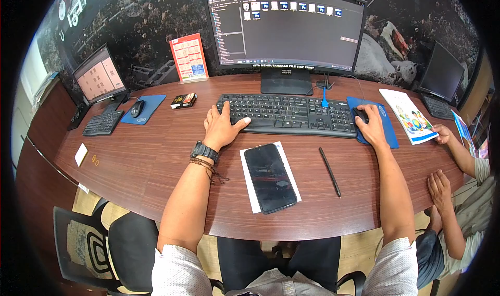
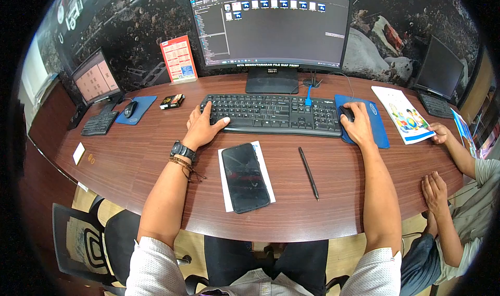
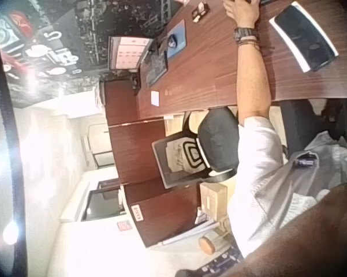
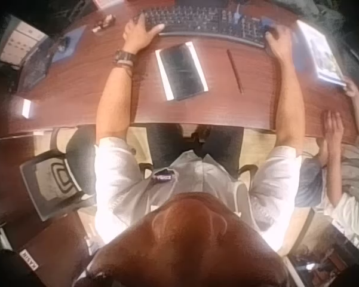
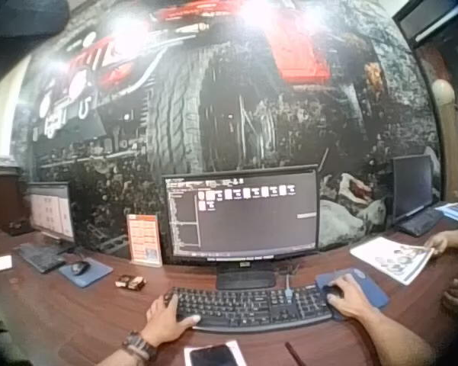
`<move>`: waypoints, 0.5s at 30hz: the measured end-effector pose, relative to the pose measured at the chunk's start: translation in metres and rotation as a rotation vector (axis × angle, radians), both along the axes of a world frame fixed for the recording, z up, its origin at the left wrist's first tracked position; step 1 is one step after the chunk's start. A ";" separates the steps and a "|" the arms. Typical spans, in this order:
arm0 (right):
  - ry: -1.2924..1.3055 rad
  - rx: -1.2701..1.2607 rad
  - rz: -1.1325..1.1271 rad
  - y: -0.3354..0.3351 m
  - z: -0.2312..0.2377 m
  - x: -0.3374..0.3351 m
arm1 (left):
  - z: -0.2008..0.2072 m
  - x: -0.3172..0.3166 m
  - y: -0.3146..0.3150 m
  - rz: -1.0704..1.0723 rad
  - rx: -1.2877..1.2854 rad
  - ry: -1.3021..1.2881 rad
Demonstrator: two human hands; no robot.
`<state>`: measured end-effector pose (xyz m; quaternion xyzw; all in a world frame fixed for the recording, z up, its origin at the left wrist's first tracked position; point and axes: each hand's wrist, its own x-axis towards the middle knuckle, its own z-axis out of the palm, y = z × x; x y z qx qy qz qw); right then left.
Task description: Using graphic design software on a computer to edit a layout at a print shop workstation.
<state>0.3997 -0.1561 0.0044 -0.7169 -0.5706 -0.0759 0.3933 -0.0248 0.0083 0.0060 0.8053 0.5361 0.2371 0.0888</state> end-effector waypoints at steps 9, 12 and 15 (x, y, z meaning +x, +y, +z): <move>-0.018 0.000 0.017 0.001 -0.002 0.002 | -0.001 -0.001 0.001 0.006 0.012 0.009; -0.028 0.018 0.030 0.002 -0.003 0.004 | -0.001 0.000 0.001 0.003 0.008 0.007; -0.034 0.018 0.034 0.002 -0.004 0.005 | 0.000 0.000 0.000 0.001 0.004 0.006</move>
